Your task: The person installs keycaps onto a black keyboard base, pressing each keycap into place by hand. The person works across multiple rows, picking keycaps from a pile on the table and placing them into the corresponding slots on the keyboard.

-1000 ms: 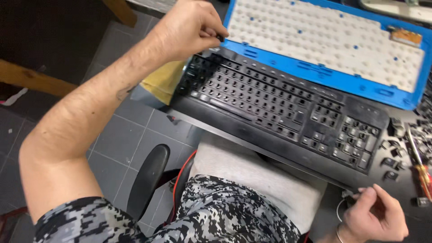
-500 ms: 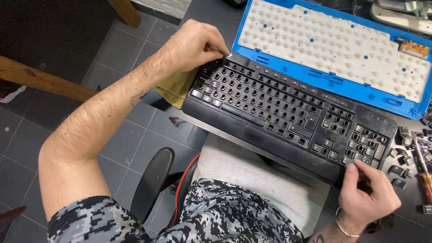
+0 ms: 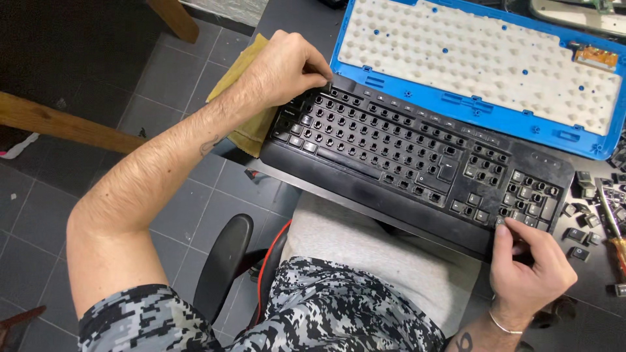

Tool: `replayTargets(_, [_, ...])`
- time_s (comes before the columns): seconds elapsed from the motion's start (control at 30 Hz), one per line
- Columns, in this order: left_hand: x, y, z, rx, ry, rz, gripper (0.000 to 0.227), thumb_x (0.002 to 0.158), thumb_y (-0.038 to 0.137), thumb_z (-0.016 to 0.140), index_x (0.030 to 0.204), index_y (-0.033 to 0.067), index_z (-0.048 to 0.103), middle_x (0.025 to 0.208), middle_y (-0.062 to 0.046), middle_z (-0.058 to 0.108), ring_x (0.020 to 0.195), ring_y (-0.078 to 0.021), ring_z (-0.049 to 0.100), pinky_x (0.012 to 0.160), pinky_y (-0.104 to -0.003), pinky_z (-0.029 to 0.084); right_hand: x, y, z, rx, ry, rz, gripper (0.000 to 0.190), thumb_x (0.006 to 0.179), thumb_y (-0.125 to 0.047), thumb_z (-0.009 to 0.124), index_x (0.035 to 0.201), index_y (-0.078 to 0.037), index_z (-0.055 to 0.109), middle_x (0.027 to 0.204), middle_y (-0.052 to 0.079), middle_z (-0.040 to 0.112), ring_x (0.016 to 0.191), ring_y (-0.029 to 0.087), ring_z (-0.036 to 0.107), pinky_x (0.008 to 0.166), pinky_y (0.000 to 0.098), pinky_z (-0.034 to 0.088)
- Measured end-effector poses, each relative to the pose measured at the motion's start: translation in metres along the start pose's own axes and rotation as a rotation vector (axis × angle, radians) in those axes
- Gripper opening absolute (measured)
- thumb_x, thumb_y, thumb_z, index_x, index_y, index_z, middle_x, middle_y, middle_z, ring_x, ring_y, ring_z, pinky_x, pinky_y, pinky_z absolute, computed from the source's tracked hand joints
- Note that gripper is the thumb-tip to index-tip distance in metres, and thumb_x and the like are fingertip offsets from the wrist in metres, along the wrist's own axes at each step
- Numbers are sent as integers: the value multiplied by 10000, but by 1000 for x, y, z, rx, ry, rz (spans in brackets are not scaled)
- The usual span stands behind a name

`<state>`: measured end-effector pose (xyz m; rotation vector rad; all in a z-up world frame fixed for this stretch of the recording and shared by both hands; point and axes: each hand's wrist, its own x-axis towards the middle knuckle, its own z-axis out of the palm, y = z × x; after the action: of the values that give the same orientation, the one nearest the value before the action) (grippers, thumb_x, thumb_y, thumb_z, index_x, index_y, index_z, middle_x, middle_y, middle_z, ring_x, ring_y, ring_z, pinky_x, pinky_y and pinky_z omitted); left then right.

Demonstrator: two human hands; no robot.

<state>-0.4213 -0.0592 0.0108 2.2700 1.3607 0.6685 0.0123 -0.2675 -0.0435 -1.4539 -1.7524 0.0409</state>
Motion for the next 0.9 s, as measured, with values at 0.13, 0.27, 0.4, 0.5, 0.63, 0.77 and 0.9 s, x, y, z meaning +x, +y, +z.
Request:
replayTargets(0.13, [4,-9,0,27,-85,56,106,911,48,755,922,113,838,938,-37,809,868,-160,760,826,-298,610,-1,1,0,-18,5,18,52,1075,166,812,1094,125,788,901,192,691,726,235,563,715,332,445])
replayTargets(0.27, [6,-11,2,101,-180,70,119,925,61,752,944,150,829,959,-47,753,831,-174,703,751,-320,566,-3,4,1,-10,-2,38,45,1083,136,808,1109,111,781,910,188,685,714,230,548,727,330,440])
replayTargets(0.4, [6,-6,1,120,-195,72,120,979,86,707,989,120,822,968,-79,757,867,-215,720,779,-353,587,-2,2,1,-10,1,26,36,1080,126,806,1108,112,788,915,189,696,710,225,551,710,325,435])
replayTargets(0.5, [5,-5,2,202,-210,115,82,941,98,747,962,110,825,919,-62,746,847,-250,705,726,-392,578,-2,0,1,-5,1,44,56,1073,145,805,1115,111,787,910,191,688,711,225,550,700,316,437])
replayTargets(0.63, [12,-7,0,170,-252,55,131,978,91,687,992,79,818,976,-52,801,923,-235,744,817,-384,597,-2,1,0,-6,-2,35,32,1091,107,812,1109,111,786,906,188,686,703,224,545,696,316,432])
replayTargets(0.77, [19,-5,-3,173,-323,-6,122,964,107,705,973,140,823,877,1,787,826,-182,723,803,-362,569,-1,1,0,-10,0,30,48,1073,134,807,1107,107,788,920,188,699,712,224,559,710,320,444])
replayTargets(0.9, [27,-3,-4,215,-357,-54,102,915,100,734,888,163,810,838,17,763,808,-158,707,795,-354,575,-1,3,1,-5,5,16,51,1064,140,813,1095,108,787,906,186,698,704,220,556,701,317,445])
